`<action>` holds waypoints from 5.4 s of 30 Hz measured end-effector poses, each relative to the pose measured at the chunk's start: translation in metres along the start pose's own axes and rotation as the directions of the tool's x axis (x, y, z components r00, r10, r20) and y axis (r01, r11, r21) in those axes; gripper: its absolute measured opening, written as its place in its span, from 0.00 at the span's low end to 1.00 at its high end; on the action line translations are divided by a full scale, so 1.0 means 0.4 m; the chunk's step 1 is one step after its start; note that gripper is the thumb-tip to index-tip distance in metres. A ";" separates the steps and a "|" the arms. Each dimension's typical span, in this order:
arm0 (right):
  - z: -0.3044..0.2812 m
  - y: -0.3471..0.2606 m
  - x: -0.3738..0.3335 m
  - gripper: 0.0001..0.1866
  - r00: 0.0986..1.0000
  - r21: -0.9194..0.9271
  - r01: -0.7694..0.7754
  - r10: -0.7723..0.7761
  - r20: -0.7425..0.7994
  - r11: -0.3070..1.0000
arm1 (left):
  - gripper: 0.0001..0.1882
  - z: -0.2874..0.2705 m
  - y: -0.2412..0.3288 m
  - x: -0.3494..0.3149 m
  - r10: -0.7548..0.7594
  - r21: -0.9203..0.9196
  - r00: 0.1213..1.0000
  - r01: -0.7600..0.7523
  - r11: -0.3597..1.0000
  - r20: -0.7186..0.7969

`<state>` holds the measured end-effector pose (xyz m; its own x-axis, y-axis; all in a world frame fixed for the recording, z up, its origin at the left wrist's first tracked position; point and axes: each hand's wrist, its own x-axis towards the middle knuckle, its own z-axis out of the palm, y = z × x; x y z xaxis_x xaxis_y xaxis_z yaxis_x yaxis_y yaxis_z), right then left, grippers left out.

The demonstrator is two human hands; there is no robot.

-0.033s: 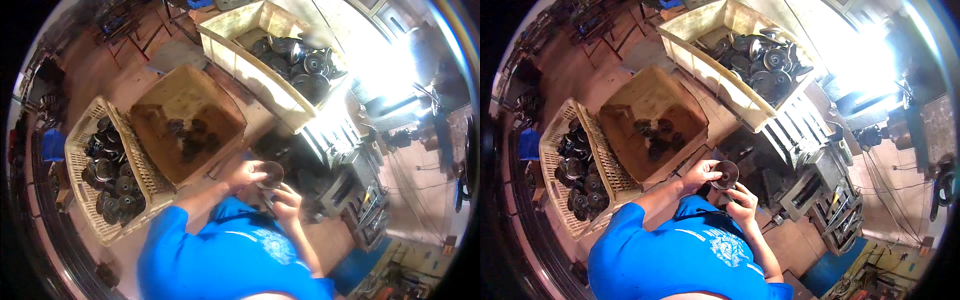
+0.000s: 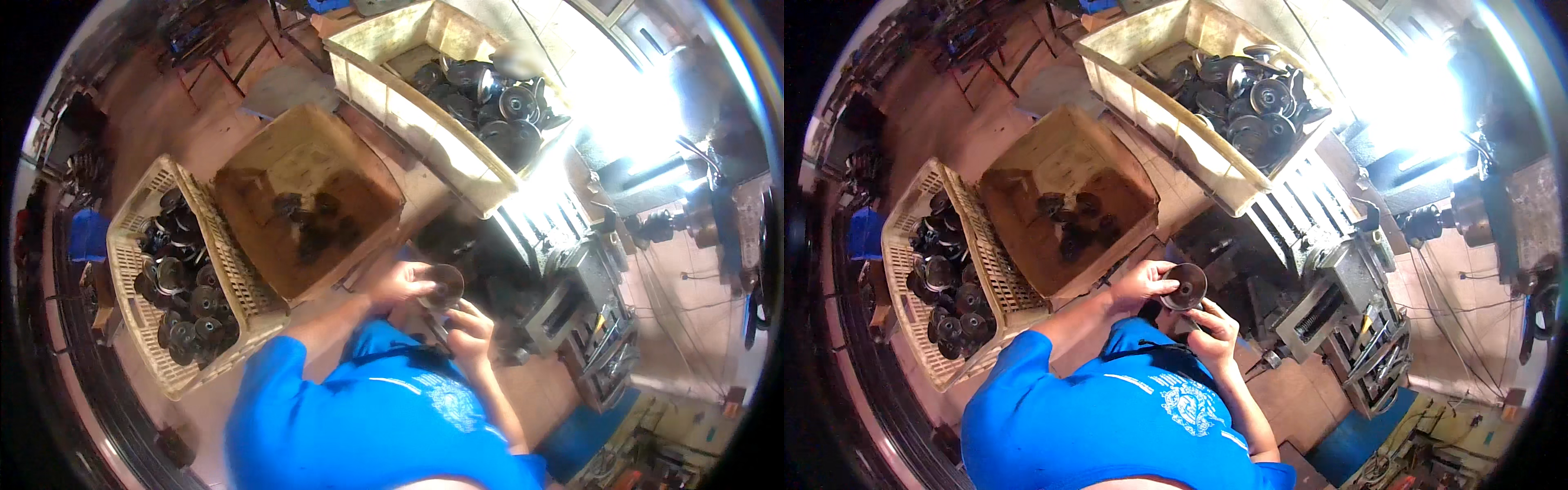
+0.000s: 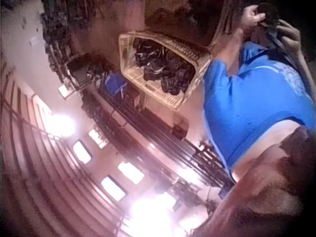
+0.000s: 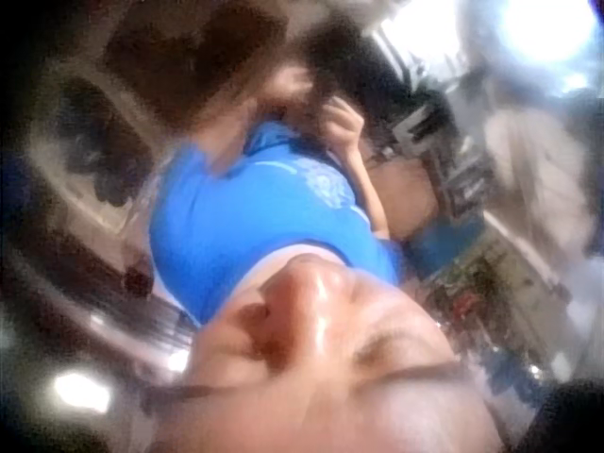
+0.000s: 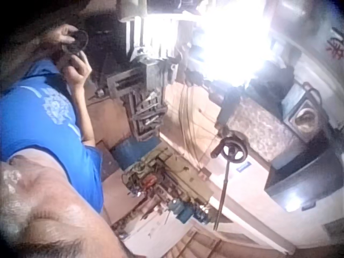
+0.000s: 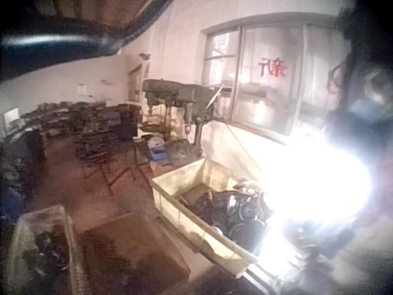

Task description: The person picks up small, circular metal parts from a plastic basket and places them under a drill press. They operate the machine to drill or deburr the parts, then remove them and place them into a cardboard box. This process is repeated for multiple parts throughout the clip.

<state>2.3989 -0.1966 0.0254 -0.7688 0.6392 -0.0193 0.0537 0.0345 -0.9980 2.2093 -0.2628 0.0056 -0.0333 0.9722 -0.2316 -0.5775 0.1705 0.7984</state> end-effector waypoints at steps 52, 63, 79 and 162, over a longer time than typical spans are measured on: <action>0.061 0.044 0.076 0.18 0.967 -0.266 -0.246 0.254 -0.003 0.932 | 0.10 -0.974 -0.027 -0.067 0.145 0.848 0.860 0.509 -0.151 -0.490; 0.056 0.052 0.073 0.16 0.974 -0.243 -0.222 0.228 -0.003 0.944 | 0.16 -0.911 0.046 -0.023 -0.201 0.348 0.658 0.603 0.718 -0.726; 0.058 0.037 0.065 0.18 0.940 -0.262 -0.331 0.342 -0.004 0.907 | 0.14 -0.911 -0.030 0.098 0.093 0.098 0.492 -0.015 0.995 -0.866; 0.057 0.141 0.125 0.11 0.949 -0.049 -0.264 0.250 -0.192 0.963 | 0.06 0.044 0.111 0.076 0.158 0.434 0.945 -0.018 0.901 -0.287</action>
<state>2.3490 -0.1804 -0.0332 -0.5940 0.7624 -0.2567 0.2860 -0.0980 -0.9532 2.1969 -0.2229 0.0439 -0.3569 0.8994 -0.2523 -0.1651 0.2052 0.9647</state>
